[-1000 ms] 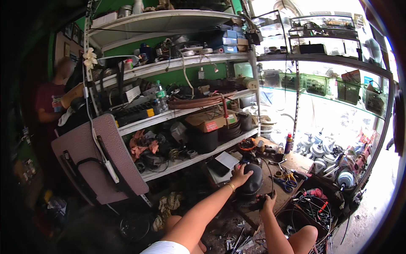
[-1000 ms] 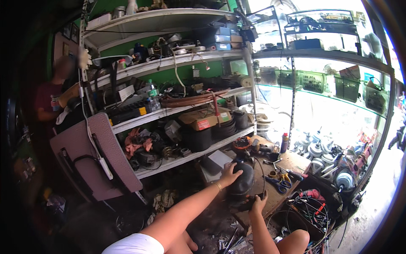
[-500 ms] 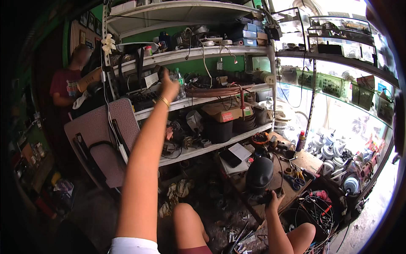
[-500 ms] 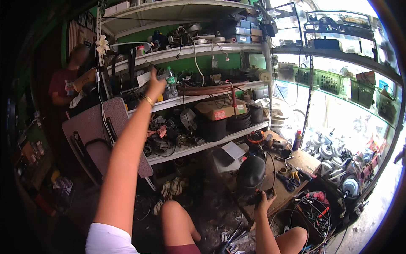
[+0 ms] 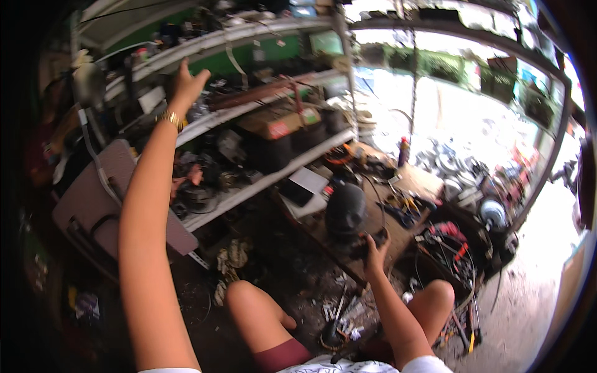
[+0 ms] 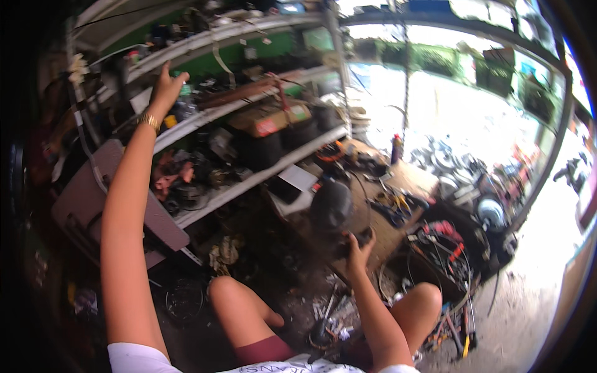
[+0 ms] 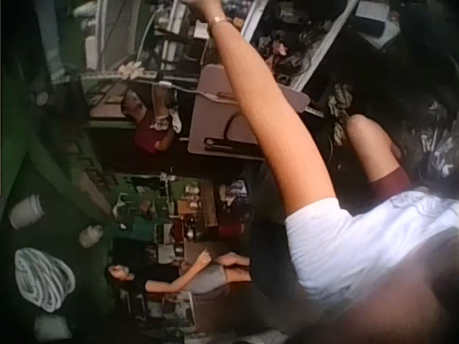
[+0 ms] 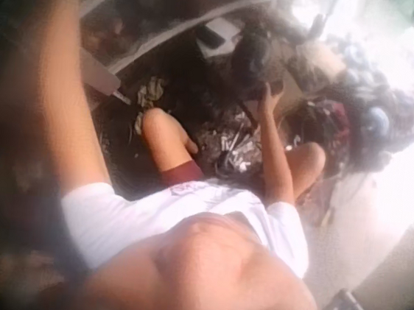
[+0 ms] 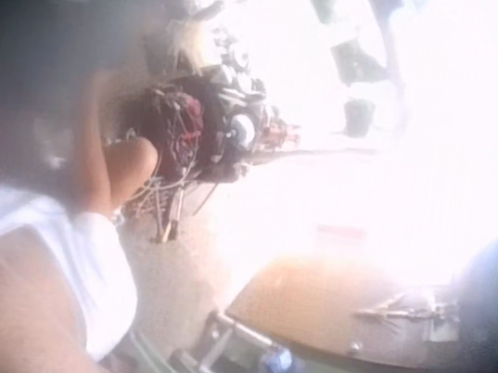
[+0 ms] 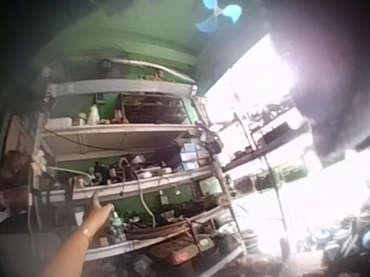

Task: The person uses a saw to cut into a metal compressor, then uses pliers to pull and cut wires on the unit while sitting at a workbench.

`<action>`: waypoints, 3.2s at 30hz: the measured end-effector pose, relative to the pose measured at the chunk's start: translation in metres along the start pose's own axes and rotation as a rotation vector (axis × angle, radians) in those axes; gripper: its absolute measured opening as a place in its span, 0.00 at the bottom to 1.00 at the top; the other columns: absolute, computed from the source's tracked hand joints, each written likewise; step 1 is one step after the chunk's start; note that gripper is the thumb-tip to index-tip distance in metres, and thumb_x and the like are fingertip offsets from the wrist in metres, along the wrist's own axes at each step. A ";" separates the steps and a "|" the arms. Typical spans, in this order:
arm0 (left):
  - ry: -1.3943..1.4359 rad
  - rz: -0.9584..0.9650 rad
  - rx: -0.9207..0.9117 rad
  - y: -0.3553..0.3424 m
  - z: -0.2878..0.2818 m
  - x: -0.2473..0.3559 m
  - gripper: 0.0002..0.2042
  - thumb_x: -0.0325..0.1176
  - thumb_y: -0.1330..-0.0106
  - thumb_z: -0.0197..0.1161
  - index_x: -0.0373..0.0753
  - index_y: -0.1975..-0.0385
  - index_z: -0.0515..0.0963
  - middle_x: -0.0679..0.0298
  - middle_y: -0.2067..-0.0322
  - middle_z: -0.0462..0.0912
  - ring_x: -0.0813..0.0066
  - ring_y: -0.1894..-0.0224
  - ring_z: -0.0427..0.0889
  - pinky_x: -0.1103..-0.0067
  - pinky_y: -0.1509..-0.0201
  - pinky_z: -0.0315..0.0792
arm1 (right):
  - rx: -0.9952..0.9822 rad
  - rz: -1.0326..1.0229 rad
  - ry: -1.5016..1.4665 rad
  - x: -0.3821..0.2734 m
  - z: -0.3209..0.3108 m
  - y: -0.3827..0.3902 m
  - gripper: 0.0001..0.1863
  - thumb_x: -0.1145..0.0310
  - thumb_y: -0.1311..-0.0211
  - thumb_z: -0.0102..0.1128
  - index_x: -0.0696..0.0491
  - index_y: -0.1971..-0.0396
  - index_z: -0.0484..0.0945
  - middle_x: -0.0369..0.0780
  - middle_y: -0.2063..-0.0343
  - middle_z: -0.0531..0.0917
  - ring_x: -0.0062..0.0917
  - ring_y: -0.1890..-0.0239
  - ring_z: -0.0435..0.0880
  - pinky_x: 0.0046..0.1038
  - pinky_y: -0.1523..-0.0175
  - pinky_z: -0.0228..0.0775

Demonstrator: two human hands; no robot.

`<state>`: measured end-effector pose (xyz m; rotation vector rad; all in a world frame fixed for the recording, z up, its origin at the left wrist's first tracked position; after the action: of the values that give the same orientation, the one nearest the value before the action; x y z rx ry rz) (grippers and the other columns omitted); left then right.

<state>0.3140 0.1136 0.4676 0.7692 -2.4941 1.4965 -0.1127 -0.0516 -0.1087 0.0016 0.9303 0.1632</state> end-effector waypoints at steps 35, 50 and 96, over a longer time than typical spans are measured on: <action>0.284 0.333 -0.573 0.388 0.359 0.129 0.23 0.47 0.49 0.72 0.53 0.51 0.81 0.62 0.40 0.73 0.50 0.37 0.68 0.60 0.36 0.67 | 0.135 0.092 -0.023 -0.019 0.006 0.026 0.38 0.80 0.37 0.51 0.35 0.30 0.56 0.44 0.68 0.78 0.25 0.84 0.74 0.31 0.80 0.73; 0.183 0.258 -0.596 0.391 0.357 0.126 0.23 0.48 0.50 0.71 0.56 0.52 0.81 0.66 0.40 0.73 0.55 0.36 0.68 0.59 0.39 0.70 | 0.138 0.182 -0.022 -0.028 -0.009 0.085 0.39 0.80 0.39 0.48 0.36 0.28 0.52 0.49 0.68 0.81 0.26 0.84 0.75 0.29 0.82 0.70; 0.725 -0.666 -1.221 0.550 0.375 0.020 0.20 0.46 0.32 0.55 0.31 0.61 0.79 0.57 0.68 0.85 0.67 0.69 0.84 0.71 0.68 0.73 | 0.094 0.383 -0.653 0.045 -0.018 -0.020 0.11 0.72 0.35 0.56 0.45 0.56 0.66 0.40 0.68 0.74 0.28 0.74 0.76 0.34 0.70 0.76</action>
<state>0.0816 -0.0063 -0.1451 0.5321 -1.7577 -0.0926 -0.0980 -0.0658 -0.1569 0.3055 0.2755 0.4436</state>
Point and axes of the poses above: each hand's wrist, its own y-axis away from the middle knuckle, its own z-axis out of the palm, x = y × z, the point moved 7 cm from there along -y, towards the middle knuckle
